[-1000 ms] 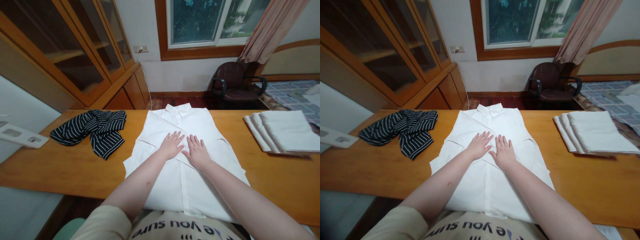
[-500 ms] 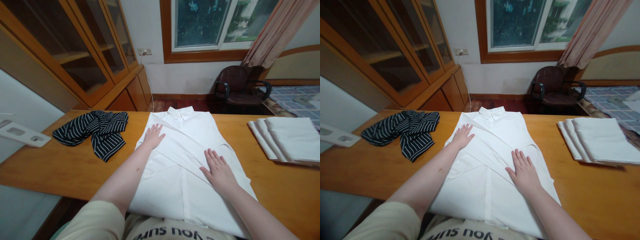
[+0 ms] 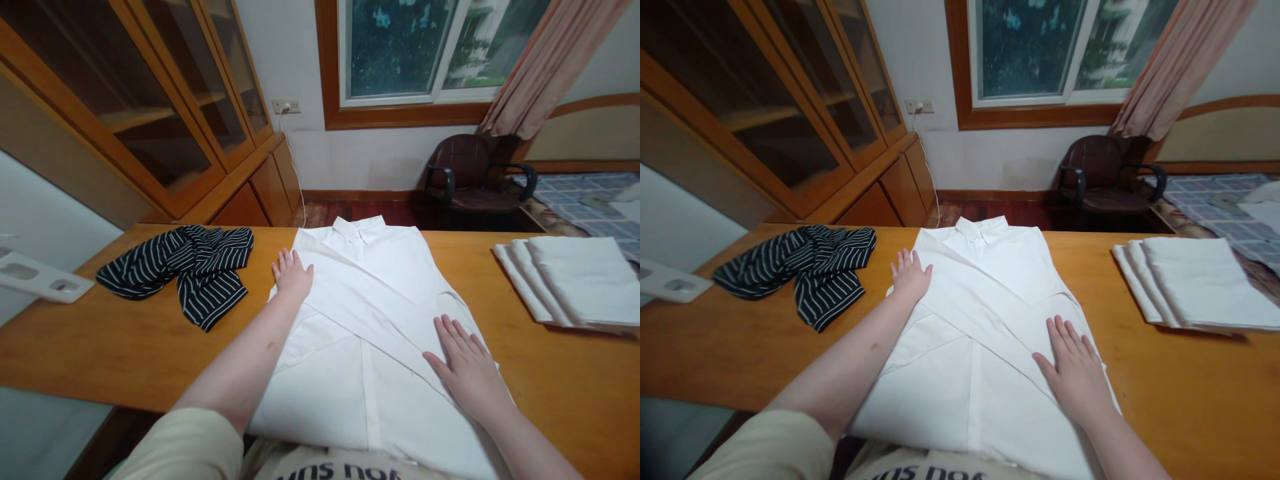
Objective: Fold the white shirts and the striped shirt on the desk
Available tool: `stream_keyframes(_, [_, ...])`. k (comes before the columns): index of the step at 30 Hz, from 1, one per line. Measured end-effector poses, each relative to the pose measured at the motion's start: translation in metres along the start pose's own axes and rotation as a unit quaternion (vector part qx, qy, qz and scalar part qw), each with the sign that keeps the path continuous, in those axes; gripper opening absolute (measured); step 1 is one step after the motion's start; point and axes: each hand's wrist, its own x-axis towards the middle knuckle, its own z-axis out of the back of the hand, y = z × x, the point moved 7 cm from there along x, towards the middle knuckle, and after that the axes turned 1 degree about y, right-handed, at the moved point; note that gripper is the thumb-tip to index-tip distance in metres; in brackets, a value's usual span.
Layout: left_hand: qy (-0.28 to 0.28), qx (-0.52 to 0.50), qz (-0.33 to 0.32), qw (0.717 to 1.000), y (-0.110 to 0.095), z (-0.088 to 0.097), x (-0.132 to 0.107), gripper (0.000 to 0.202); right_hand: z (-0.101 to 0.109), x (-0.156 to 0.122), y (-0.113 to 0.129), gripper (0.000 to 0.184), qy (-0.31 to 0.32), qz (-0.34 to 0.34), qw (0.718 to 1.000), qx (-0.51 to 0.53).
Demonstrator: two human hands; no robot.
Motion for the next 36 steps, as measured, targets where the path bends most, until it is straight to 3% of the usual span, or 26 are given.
stream_keyframes(1, [-0.017,0.003,-0.03,0.999,-0.013,0.005,-0.008,0.07,0.0,0.0,0.0,0.068,-0.001,-0.001,1.0,0.0])
stream_keyframes(3, [-0.013,-0.005,-0.161,0.987,-0.053,0.008,-0.031,0.071,0.0,0.0,0.0,0.068,-0.003,-0.002,1.0,0.003])
stream_keyframes(5, [0.048,-0.025,-0.297,0.953,-0.091,0.001,-0.056,0.071,0.0,0.0,0.0,0.067,-0.007,-0.001,1.0,0.008])
stream_keyframes(8, [0.115,-0.045,-0.381,0.916,-0.116,-0.011,-0.065,0.071,0.0,0.0,0.0,0.066,-0.009,0.0,1.0,0.016])
stream_keyframes(10, [0.115,-0.045,-0.358,0.925,-0.109,-0.016,-0.044,0.071,0.0,0.0,0.0,0.065,-0.008,0.0,1.0,0.018])
stream_keyframes(15, [0.088,-0.017,-0.194,0.977,-0.055,-0.023,0.036,0.074,0.001,0.0,0.0,0.065,-0.005,0.0,1.0,0.017])
stream_keyframes(18, [0.08,-0.011,-0.142,0.987,-0.035,-0.026,0.065,0.08,0.001,0.0,0.0,0.066,-0.007,0.0,1.0,0.016])
stream_keyframes(32, [0.073,-0.035,-0.06,0.995,-0.001,-0.03,0.125,0.08,0.001,0.0,-0.001,0.065,0.005,-0.008,1.0,0.029])
stream_keyframes(36, [-0.001,-0.022,-0.017,1.0,0.005,-0.013,0.118,0.072,0.003,0.001,0.0,0.064,0.012,-0.018,0.999,0.041])
